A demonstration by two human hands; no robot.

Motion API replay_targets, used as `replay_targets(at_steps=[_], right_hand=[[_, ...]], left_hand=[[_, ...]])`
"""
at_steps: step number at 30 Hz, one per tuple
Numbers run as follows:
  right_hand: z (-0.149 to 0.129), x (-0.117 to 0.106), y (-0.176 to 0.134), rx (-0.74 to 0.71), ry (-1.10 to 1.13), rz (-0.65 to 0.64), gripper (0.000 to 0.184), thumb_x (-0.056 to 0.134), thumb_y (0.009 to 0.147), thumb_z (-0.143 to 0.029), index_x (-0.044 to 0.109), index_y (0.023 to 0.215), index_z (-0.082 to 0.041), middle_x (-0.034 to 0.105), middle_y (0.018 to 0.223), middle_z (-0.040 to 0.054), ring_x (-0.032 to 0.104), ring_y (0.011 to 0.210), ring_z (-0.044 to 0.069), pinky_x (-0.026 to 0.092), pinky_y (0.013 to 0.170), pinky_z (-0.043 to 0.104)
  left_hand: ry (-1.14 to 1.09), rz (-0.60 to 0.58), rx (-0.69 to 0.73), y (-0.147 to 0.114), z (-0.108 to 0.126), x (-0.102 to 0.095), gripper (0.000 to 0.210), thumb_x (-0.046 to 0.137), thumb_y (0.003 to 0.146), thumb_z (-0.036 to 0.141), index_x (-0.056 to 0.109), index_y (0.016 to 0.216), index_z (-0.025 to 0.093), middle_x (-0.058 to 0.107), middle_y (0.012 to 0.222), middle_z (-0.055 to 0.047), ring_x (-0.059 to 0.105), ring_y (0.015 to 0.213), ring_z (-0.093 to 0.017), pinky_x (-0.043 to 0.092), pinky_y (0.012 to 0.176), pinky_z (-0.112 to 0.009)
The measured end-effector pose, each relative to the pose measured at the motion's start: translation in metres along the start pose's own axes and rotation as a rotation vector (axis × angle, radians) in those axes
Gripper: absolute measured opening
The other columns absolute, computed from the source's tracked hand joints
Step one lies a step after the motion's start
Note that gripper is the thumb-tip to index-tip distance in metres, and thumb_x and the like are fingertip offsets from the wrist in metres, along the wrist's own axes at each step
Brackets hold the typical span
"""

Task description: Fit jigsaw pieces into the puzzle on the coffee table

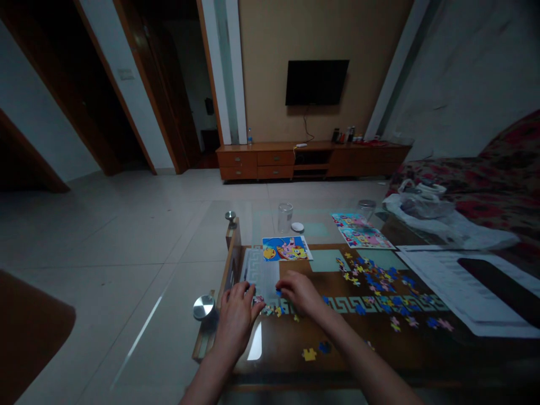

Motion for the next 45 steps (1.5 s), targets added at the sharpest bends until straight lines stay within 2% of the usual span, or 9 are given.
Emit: replay_targets(at_steps=[3, 6, 9, 12, 16, 26, 32, 40, 45], right_hand=[[0.012, -0.015, -0.014, 0.046, 0.067, 0.060, 0.024, 0.054, 0.082, -0.009, 0.071, 0.098, -0.014, 0.069, 0.097, 0.0090, 0.062, 0.091, 0.019, 0.044, 0.084, 0.028], [0.019, -0.023, -0.021, 0.081, 0.050, 0.101, 0.022, 0.054, 0.081, -0.010, 0.071, 0.094, -0.015, 0.069, 0.097, 0.0089, 0.061, 0.091, 0.019, 0.044, 0.083, 0.028], [0.016, -0.017, -0.020, 0.093, 0.012, 0.083, 0.018, 0.057, 0.081, -0.011, 0.071, 0.090, -0.015, 0.068, 0.094, 0.0084, 0.061, 0.089, 0.019, 0.044, 0.080, 0.027], [0.008, -0.007, -0.016, 0.084, -0.010, 0.056, 0.020, 0.059, 0.080, -0.012, 0.071, 0.097, -0.015, 0.066, 0.099, 0.0086, 0.060, 0.092, 0.019, 0.043, 0.081, 0.027], [0.001, 0.003, -0.012, 0.083, -0.077, 0.012, 0.025, 0.061, 0.081, -0.015, 0.069, 0.104, -0.017, 0.063, 0.103, 0.0087, 0.059, 0.096, 0.021, 0.042, 0.083, 0.028], [0.002, -0.001, -0.012, 0.105, -0.100, -0.005, 0.017, 0.061, 0.079, -0.011, 0.070, 0.091, -0.017, 0.062, 0.095, 0.0065, 0.058, 0.091, 0.020, 0.039, 0.077, 0.027], [0.006, -0.003, -0.016, 0.130, -0.104, -0.008, 0.014, 0.062, 0.076, -0.009, 0.068, 0.086, -0.017, 0.062, 0.093, 0.0062, 0.057, 0.088, 0.020, 0.038, 0.074, 0.027], [0.007, -0.004, -0.017, 0.158, -0.086, -0.042, 0.019, 0.060, 0.072, -0.005, 0.067, 0.086, -0.016, 0.063, 0.095, 0.0068, 0.057, 0.091, 0.020, 0.038, 0.076, 0.026], [0.014, -0.006, -0.014, 0.119, 0.025, -0.010, 0.018, 0.057, 0.075, -0.008, 0.069, 0.086, -0.017, 0.066, 0.093, 0.0066, 0.059, 0.089, 0.019, 0.041, 0.078, 0.026]], left_hand=[[-0.029, 0.029, 0.011, 0.001, -0.006, -0.004, 0.031, 0.049, 0.093, 0.034, 0.060, 0.118, 0.019, 0.059, 0.124, -0.011, 0.051, 0.119, -0.026, 0.037, 0.101, -0.043], [-0.006, 0.109, -0.027, 0.000, -0.022, -0.011, 0.029, 0.047, 0.093, 0.034, 0.063, 0.112, 0.019, 0.060, 0.119, -0.010, 0.053, 0.113, -0.026, 0.040, 0.096, -0.041], [0.029, 0.185, -0.100, -0.003, -0.040, -0.019, 0.028, 0.049, 0.092, 0.032, 0.064, 0.110, 0.018, 0.061, 0.113, -0.010, 0.054, 0.107, -0.026, 0.043, 0.091, -0.039], [0.031, 0.198, -0.105, -0.004, -0.047, -0.019, 0.027, 0.046, 0.093, 0.028, 0.065, 0.110, 0.018, 0.062, 0.111, -0.010, 0.055, 0.105, -0.026, 0.044, 0.088, -0.040], [0.034, 0.149, -0.063, -0.004, -0.041, -0.012, 0.027, 0.047, 0.091, 0.024, 0.064, 0.111, 0.018, 0.062, 0.114, -0.010, 0.055, 0.109, -0.027, 0.043, 0.091, -0.043], [0.031, 0.036, 0.025, 0.000, -0.009, -0.002, 0.033, 0.053, 0.089, 0.022, 0.059, 0.122, 0.020, 0.059, 0.129, -0.010, 0.050, 0.122, -0.027, 0.038, 0.101, -0.049], [0.044, 0.085, 0.041, 0.007, -0.002, 0.004, 0.033, 0.056, 0.089, 0.025, 0.060, 0.121, 0.019, 0.060, 0.128, -0.010, 0.050, 0.122, -0.028, 0.039, 0.100, -0.049], [-0.037, 0.110, 0.014, 0.007, -0.003, -0.002, 0.036, 0.061, 0.085, 0.027, 0.060, 0.120, 0.018, 0.060, 0.125, -0.012, 0.051, 0.119, -0.028, 0.040, 0.100, -0.048], [-0.100, 0.270, -0.028, 0.005, -0.016, -0.023, 0.029, 0.059, 0.086, 0.027, 0.064, 0.112, 0.018, 0.062, 0.114, -0.012, 0.055, 0.109, -0.030, 0.045, 0.092, -0.049]])
Point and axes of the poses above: each hand's wrist, its own y-axis towards the middle knuckle, its own x-axis out of the palm, z = x × y, the point moved 10 cm from there along y, towards the middle knuckle
